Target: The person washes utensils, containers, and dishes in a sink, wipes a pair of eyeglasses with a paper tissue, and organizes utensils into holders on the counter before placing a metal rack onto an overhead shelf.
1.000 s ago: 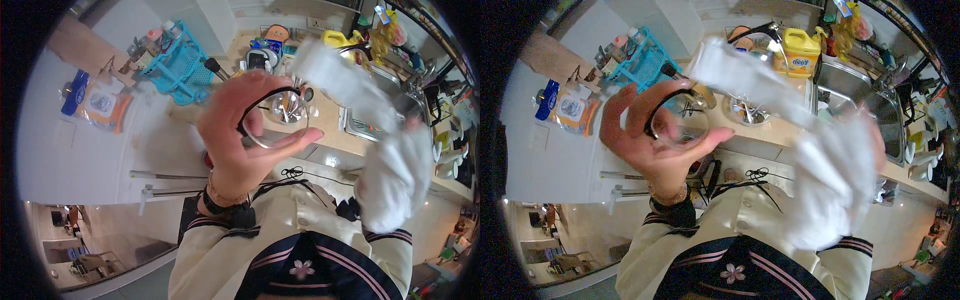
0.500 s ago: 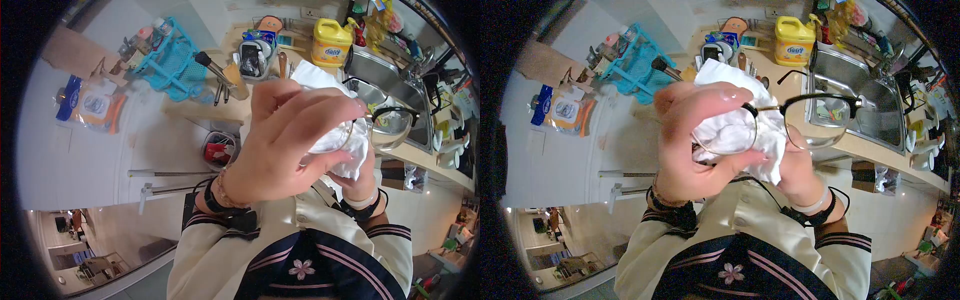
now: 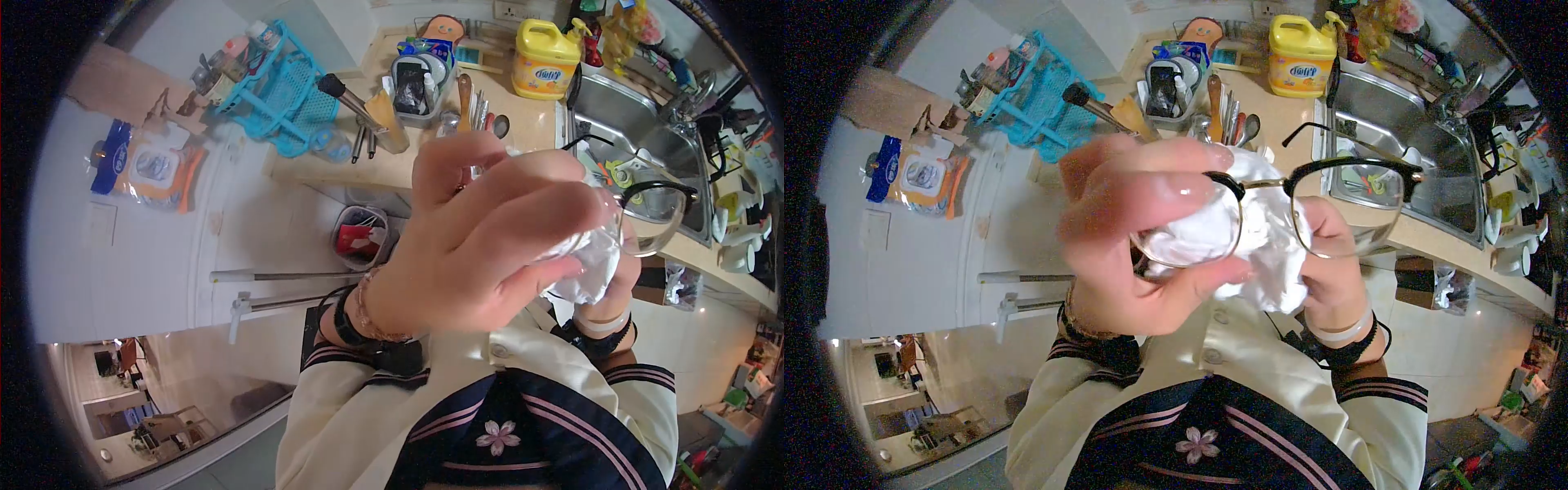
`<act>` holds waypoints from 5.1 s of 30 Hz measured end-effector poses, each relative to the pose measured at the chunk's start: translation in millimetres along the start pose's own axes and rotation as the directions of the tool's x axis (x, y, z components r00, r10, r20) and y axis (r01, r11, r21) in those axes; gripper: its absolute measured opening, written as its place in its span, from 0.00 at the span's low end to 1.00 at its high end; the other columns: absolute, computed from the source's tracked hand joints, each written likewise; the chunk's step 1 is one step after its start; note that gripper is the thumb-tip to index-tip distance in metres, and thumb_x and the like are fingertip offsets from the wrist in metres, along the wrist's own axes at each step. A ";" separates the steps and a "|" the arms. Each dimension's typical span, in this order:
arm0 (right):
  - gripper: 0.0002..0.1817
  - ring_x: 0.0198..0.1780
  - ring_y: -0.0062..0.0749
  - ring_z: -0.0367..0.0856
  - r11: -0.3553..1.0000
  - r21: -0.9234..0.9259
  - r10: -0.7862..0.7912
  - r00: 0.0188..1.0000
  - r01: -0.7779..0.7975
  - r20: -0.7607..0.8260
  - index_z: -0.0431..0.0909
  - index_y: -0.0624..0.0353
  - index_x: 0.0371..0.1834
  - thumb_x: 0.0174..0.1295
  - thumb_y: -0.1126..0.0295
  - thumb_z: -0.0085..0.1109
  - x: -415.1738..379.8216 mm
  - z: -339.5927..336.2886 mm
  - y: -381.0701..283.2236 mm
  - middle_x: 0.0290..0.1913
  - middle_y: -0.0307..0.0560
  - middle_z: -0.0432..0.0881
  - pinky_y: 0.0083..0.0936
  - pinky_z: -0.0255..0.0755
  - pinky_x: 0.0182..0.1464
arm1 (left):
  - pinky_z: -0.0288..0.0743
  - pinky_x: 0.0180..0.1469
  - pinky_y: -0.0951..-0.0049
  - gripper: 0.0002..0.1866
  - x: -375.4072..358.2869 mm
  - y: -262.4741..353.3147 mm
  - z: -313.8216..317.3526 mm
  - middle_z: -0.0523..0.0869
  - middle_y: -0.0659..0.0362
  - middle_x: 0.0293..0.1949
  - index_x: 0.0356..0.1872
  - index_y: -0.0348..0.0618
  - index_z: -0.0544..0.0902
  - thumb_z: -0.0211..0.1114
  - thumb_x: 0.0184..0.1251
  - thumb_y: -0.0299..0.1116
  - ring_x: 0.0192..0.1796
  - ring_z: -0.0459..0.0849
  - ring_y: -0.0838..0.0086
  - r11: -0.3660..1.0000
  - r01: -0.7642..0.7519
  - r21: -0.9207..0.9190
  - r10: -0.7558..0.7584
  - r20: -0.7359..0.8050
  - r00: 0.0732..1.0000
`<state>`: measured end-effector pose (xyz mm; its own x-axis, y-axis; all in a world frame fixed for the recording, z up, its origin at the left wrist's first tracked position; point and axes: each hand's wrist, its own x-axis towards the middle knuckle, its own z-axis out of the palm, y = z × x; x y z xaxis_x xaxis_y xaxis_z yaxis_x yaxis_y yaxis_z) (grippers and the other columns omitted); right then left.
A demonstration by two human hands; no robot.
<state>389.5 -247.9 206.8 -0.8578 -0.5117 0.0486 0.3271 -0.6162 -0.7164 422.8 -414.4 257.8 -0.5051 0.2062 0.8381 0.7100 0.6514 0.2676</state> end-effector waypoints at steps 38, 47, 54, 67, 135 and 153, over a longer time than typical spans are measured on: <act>0.14 0.42 0.39 0.75 0.721 -0.563 -0.410 0.904 0.404 0.123 0.74 0.64 0.37 0.45 0.75 0.57 5.0 -47.3 37.1 0.38 0.50 0.77 0.31 0.67 0.46 | 0.68 0.37 0.77 0.50 -12.8 -23.1 -15.1 0.77 0.53 0.41 0.52 0.36 0.64 0.80 0.15 0.32 0.35 0.76 0.72 0.983 0.169 -0.078 -0.171 -0.015 0.985; 0.26 0.50 0.42 0.69 0.296 -0.624 -0.665 0.625 0.723 0.409 0.71 0.65 0.44 0.54 0.52 0.45 21.3 19.3 -10.3 0.48 0.55 0.72 0.32 0.62 0.54 | 0.66 0.31 0.80 0.45 -3.8 -22.4 -4.0 0.75 0.52 0.45 0.51 0.37 0.64 0.78 0.22 0.30 0.33 0.73 0.76 0.979 0.197 -0.046 -0.202 -0.196 0.959; 0.36 0.57 0.46 0.66 -0.359 -0.539 -0.042 0.564 0.762 0.825 0.72 0.60 0.48 0.48 0.40 0.42 32.7 30.7 -22.2 0.50 0.50 0.73 0.54 0.29 0.65 | 0.68 0.32 0.80 0.49 -4.3 -26.8 4.0 0.76 0.53 0.43 0.52 0.36 0.60 0.79 0.20 0.32 0.33 0.74 0.75 0.974 0.222 -0.054 -0.228 -0.194 0.954; 0.35 0.66 0.52 0.51 -0.416 -0.489 -0.067 0.510 0.767 0.858 0.70 0.53 0.54 0.51 0.40 0.40 39.2 42.7 -15.5 0.60 0.57 0.63 0.45 0.17 0.66 | 0.72 0.33 0.81 0.58 -7.5 -18.4 -3.4 0.77 0.54 0.39 0.56 0.32 0.52 0.81 0.17 0.37 0.33 0.76 0.74 0.977 0.214 0.011 -0.207 -0.207 0.956; 0.20 0.46 0.30 0.75 0.975 0.152 0.108 0.941 -0.164 0.321 0.66 0.71 0.52 0.56 0.74 0.47 31.0 13.5 18.2 0.46 0.52 0.76 0.23 0.67 0.50 | 0.56 0.44 0.75 0.33 -6.9 -2.6 -4.1 0.81 0.66 0.39 0.44 0.49 0.77 0.75 0.27 0.37 0.36 0.76 0.79 0.972 0.211 0.107 -0.200 -0.100 0.975; 0.12 0.31 0.27 0.76 0.972 -0.235 0.059 0.951 0.015 0.305 0.75 0.70 0.34 0.47 0.73 0.53 22.5 -7.1 2.2 0.32 0.50 0.78 0.16 0.67 0.34 | 0.59 0.42 0.75 0.34 -11.1 -6.7 -0.5 0.81 0.64 0.44 0.46 0.46 0.75 0.75 0.29 0.37 0.37 0.78 0.77 0.976 0.215 -0.027 -0.215 -0.011 0.976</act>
<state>368.0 -256.5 201.4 -0.6753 -0.7052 0.2160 0.2118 -0.4659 -0.8591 423.9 -421.4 247.0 -0.6410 0.0533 0.7657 0.5980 0.6601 0.4546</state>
